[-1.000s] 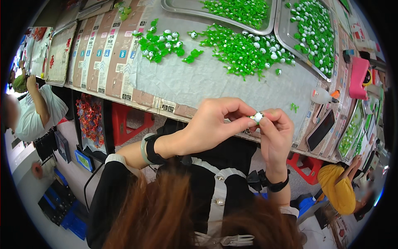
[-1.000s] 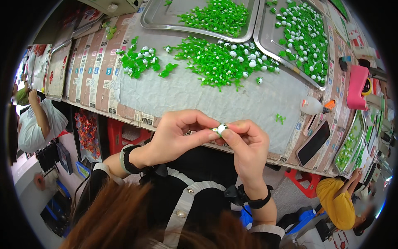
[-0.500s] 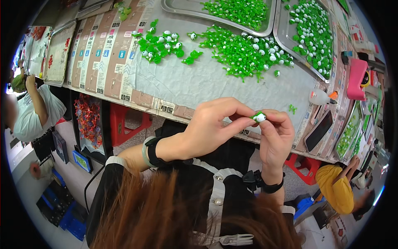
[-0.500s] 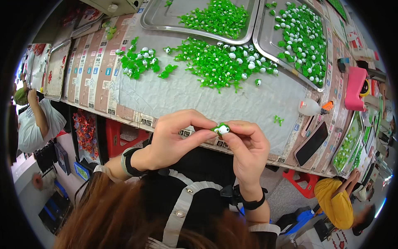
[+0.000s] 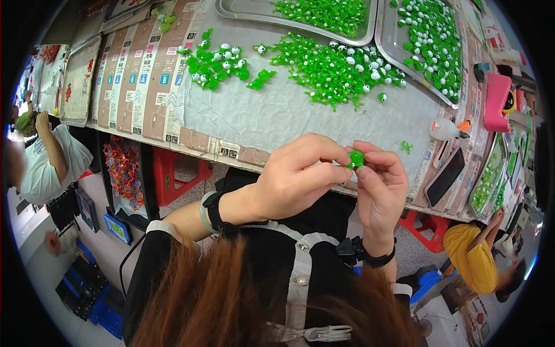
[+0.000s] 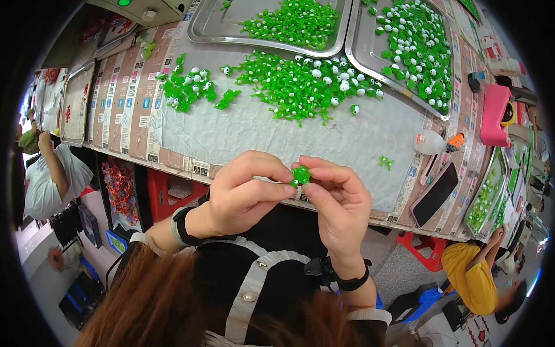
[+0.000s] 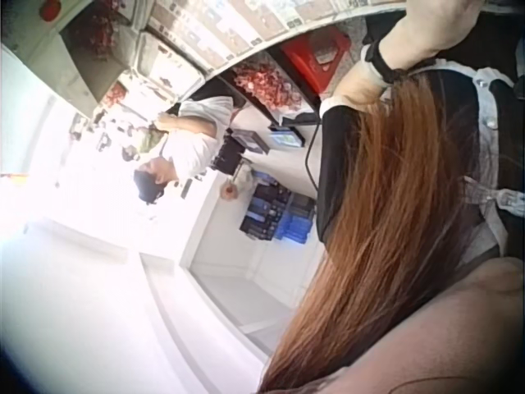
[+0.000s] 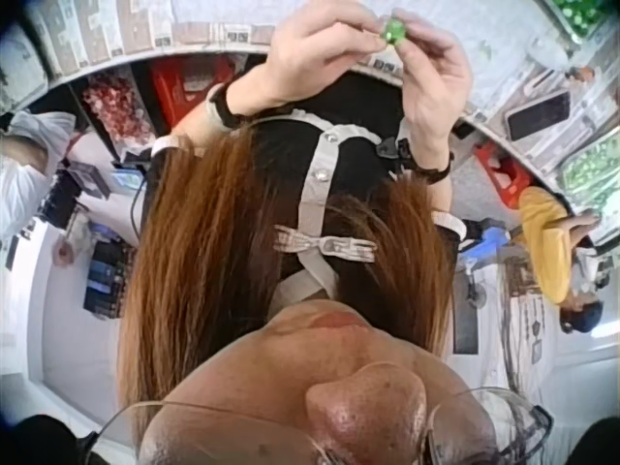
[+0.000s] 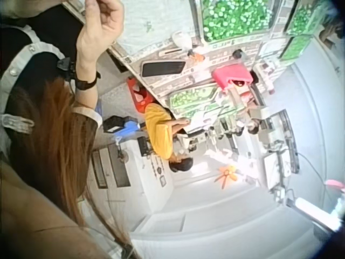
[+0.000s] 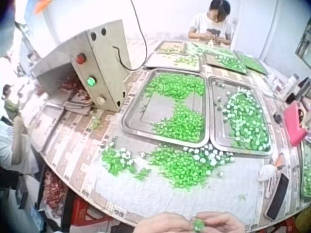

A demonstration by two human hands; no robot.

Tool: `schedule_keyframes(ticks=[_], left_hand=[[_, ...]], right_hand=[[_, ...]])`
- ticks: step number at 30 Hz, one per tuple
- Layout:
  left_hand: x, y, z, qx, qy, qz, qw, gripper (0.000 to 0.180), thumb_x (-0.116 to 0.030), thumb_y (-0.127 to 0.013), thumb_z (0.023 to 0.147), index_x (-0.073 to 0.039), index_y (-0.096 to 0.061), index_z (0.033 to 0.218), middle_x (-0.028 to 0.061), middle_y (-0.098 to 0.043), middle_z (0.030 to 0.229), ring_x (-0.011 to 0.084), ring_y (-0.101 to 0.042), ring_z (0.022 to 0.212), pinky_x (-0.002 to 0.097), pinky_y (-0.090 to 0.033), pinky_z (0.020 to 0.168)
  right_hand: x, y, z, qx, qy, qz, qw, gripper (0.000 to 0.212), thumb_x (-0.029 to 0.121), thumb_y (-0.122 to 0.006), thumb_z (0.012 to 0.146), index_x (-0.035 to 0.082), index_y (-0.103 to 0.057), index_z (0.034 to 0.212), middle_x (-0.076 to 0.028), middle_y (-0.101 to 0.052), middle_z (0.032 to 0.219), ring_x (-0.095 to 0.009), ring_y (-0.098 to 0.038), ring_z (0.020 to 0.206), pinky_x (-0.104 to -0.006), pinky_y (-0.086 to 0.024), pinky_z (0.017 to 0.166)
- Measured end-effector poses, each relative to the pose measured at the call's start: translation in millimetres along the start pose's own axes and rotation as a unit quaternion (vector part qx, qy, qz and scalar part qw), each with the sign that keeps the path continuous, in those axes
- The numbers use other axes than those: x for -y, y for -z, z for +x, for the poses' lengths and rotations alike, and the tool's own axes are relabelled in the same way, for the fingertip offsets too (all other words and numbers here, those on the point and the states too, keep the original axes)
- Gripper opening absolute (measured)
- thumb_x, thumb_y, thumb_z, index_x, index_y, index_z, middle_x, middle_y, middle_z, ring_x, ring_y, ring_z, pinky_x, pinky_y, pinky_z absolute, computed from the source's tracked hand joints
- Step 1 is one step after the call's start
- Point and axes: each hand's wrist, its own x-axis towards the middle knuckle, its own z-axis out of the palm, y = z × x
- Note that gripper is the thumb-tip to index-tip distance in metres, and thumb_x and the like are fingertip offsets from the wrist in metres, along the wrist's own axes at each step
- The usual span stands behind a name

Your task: The person assembles small green plastic toy frogs by attaching white googly eyes. They pick up a green body, apply glue from a bottle, and press on two eyes. The process is repeated for multiple units, with finished toys placed on a tray.

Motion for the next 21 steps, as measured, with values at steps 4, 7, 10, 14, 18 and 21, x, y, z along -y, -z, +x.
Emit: schedule_keyframes(ticks=[4, 7, 10, 14, 18, 21], left_hand=[[-0.9, -2.1, 0.8, -0.017, 0.006, 0.005, 1.000, 0.020, 0.003, -0.060, 0.055, -0.005, -0.053, 0.071, 0.0064, -0.053, 0.078, 0.0217, -0.053, 0.068, 0.0280, -0.044, 0.055], [3.0, 5.4, -0.5, -0.028, 0.091, 0.052, 0.994, 0.018, 0.004, -0.059, 0.057, -0.004, -0.052, 0.072, 0.0074, -0.054, 0.078, 0.0229, -0.053, 0.070, 0.0292, -0.043, 0.060], [27.6, 34.1, -0.9, -0.040, 0.199, 0.142, 0.969, 0.012, 0.003, -0.054, 0.063, -0.004, -0.050, 0.072, 0.0088, -0.054, 0.077, 0.0249, -0.052, 0.070, 0.0309, -0.042, 0.062], [53.2, 53.2, 5.1, -0.030, 0.177, 0.324, 0.929, 0.011, 0.001, -0.055, 0.065, -0.003, -0.053, 0.075, 0.0087, -0.052, 0.074, 0.0243, -0.051, 0.072, 0.0312, -0.040, 0.064], [53.5, 23.3, 11.8, 0.040, 0.183, 0.254, 0.949, 0.010, -0.005, -0.056, 0.067, -0.003, -0.054, 0.077, 0.0098, -0.052, 0.075, 0.0266, -0.050, 0.074, 0.0328, -0.040, 0.065], [56.5, 5.3, 15.5, 0.068, 0.199, 0.274, 0.938, 0.011, -0.010, -0.055, 0.069, -0.003, -0.055, 0.077, 0.0098, -0.052, 0.075, 0.0270, -0.050, 0.074, 0.0334, -0.040, 0.065]], right_hand=[[-0.2, -1.6, -0.1, 0.000, 0.002, -0.015, 1.000, 0.022, -0.009, -0.048, 0.071, -0.003, -0.047, 0.092, -0.018, -0.049, 0.101, -0.021, -0.051, 0.091, -0.0306, -0.041, 0.080], [0.0, -0.4, 1.5, -0.041, 0.011, -0.069, 0.997, 0.023, -0.005, -0.048, 0.073, -0.003, -0.045, 0.096, -0.017, -0.049, 0.102, -0.020, -0.051, 0.090, -0.0294, -0.042, 0.077], [7.7, 28.1, 1.5, -0.156, 0.070, -0.156, 0.973, 0.025, -0.001, -0.047, 0.075, -0.002, -0.043, 0.100, -0.013, -0.050, 0.099, -0.017, -0.051, 0.085, -0.0273, -0.042, 0.072], [26.2, 93.6, 5.4, -0.317, 0.200, -0.254, 0.892, 0.035, 0.000, -0.051, 0.074, -0.001, -0.037, 0.106, -0.011, -0.044, 0.102, -0.014, -0.046, 0.087, -0.0257, -0.040, 0.071], [38.9, 118.9, 27.8, -0.357, 0.219, -0.353, 0.837, 0.045, 0.001, -0.055, 0.071, -0.001, -0.032, 0.110, -0.011, -0.038, 0.107, -0.014, -0.041, 0.095, -0.0257, -0.038, 0.076], [42.6, 133.3, 46.6, -0.273, 0.204, -0.390, 0.856, 0.046, 0.001, -0.056, 0.071, -0.002, -0.032, 0.109, -0.010, -0.041, 0.104, -0.015, -0.042, 0.095, -0.0258, -0.037, 0.078]])
